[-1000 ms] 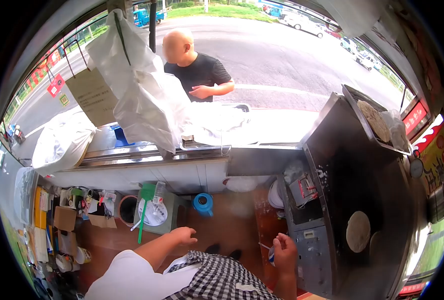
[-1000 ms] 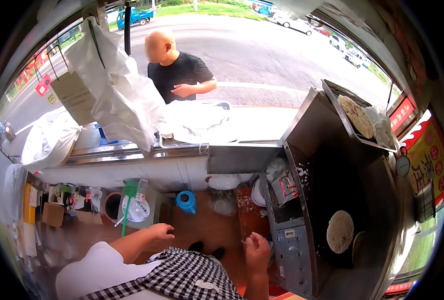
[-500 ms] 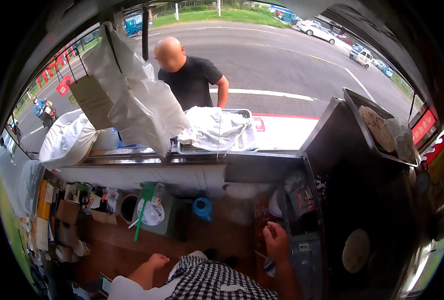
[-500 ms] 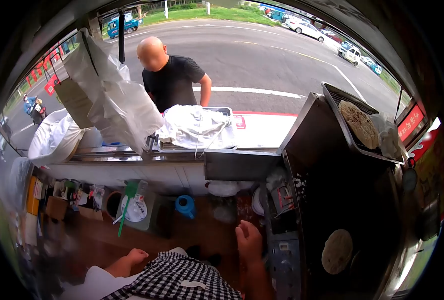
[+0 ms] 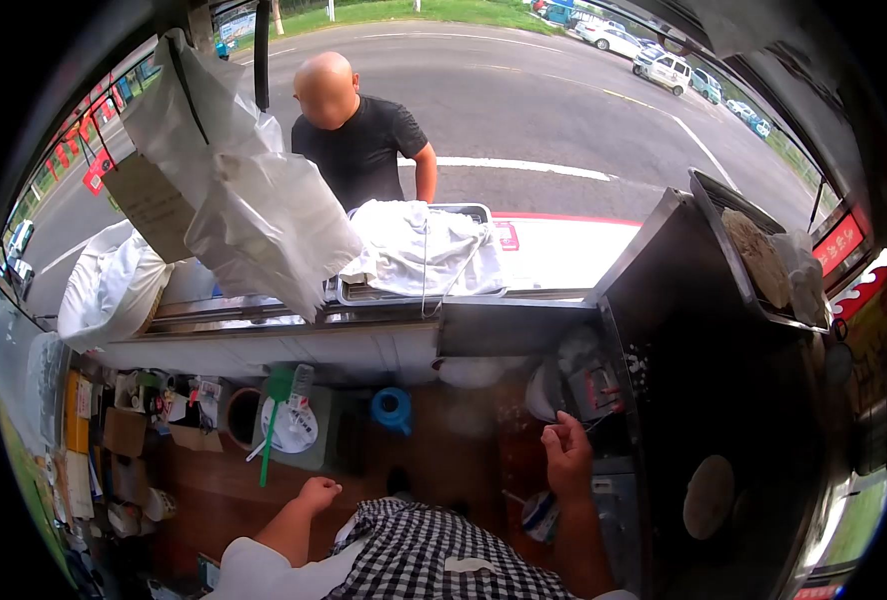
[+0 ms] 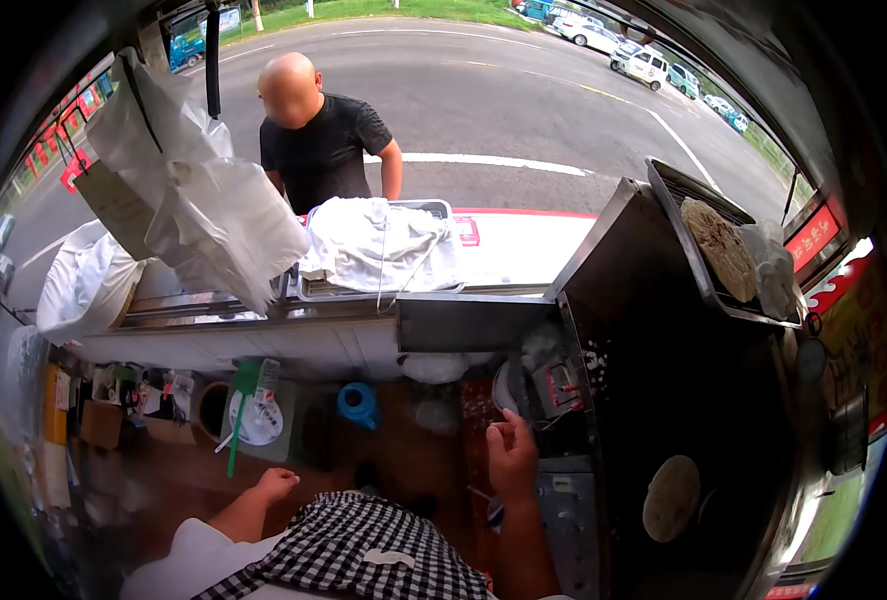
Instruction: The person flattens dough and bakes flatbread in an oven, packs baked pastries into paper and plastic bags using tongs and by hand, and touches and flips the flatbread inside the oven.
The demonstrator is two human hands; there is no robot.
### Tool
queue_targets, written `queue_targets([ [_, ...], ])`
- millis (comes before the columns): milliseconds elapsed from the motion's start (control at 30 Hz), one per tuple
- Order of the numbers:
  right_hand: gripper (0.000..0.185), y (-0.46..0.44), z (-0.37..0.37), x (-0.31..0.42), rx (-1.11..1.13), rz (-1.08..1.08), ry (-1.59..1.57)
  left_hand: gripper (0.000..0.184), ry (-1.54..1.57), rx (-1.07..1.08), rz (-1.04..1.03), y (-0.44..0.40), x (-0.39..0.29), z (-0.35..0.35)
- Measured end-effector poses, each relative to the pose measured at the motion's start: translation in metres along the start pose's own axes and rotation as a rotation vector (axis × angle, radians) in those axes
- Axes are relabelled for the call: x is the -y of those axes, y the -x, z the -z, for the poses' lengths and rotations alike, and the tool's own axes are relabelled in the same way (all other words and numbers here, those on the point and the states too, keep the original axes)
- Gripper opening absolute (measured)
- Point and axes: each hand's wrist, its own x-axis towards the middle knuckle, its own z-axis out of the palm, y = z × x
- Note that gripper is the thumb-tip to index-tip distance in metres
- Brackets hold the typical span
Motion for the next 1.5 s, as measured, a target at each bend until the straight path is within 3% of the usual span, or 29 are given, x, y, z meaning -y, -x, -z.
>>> queue_targets([
  [133,0.039,-0.004,-0.016,0.004,-0.004,0.008,-0.029,0.047,-0.052,0.0,-0.01,-0.013,-0.047,0.03],
  [333,0.037,-0.017,-0.062,0.02,0.081,-0.023,-0.009,0.048,-0.021,0.015,-0.058,-0.041,-0.046,0.048],
  [633,0.034,-0.099,-0.196,0.048,0.259,0.235,0.062,0.044,0.068,0.007,0.021,-0.022,0.051,0.065],
  [800,0.034,-0.158,-0.273,0.061,0.391,0.264,0.125,0.034,0.216,-0.059,0.204,0.034,0.086,0.082],
  [1000,0.039,-0.241,-0.368,0.048,0.465,0.317,0.341,0.03,0.417,-0.171,0.406,0.087,0.08,0.049],
  [1100,0.044,-0.28,-0.409,0.046,0.44,0.507,0.495,0.036,0.45,-0.196,0.463,0.105,0.059,0.022],
  [1167,0.054,-0.303,-0.435,0.049,0.493,0.447,0.614,0.037,0.512,-0.142,0.456,0.113,0.053,0.006],
  [1233,0.058,-0.319,-0.46,0.05,0.448,0.426,0.692,0.037,0.587,-0.234,0.481,0.121,0.045,-0.018],
  [1267,0.05,-0.326,-0.476,0.035,0.321,0.515,0.678,0.037,0.624,-0.281,0.491,0.124,0.039,-0.027],
  [1367,0.043,-0.354,-0.495,0.026,0.483,0.429,0.757,0.038,0.677,-0.316,0.484,0.131,0.031,-0.049],
  [1400,0.032,-0.359,-0.496,0.021,0.456,0.444,0.697,0.037,0.709,-0.334,0.49,0.134,0.027,-0.052],
  [1500,0.024,-0.373,-0.475,0.026,0.374,0.324,0.307,0.036,0.821,-0.38,0.482,0.14,0.015,-0.064],
])
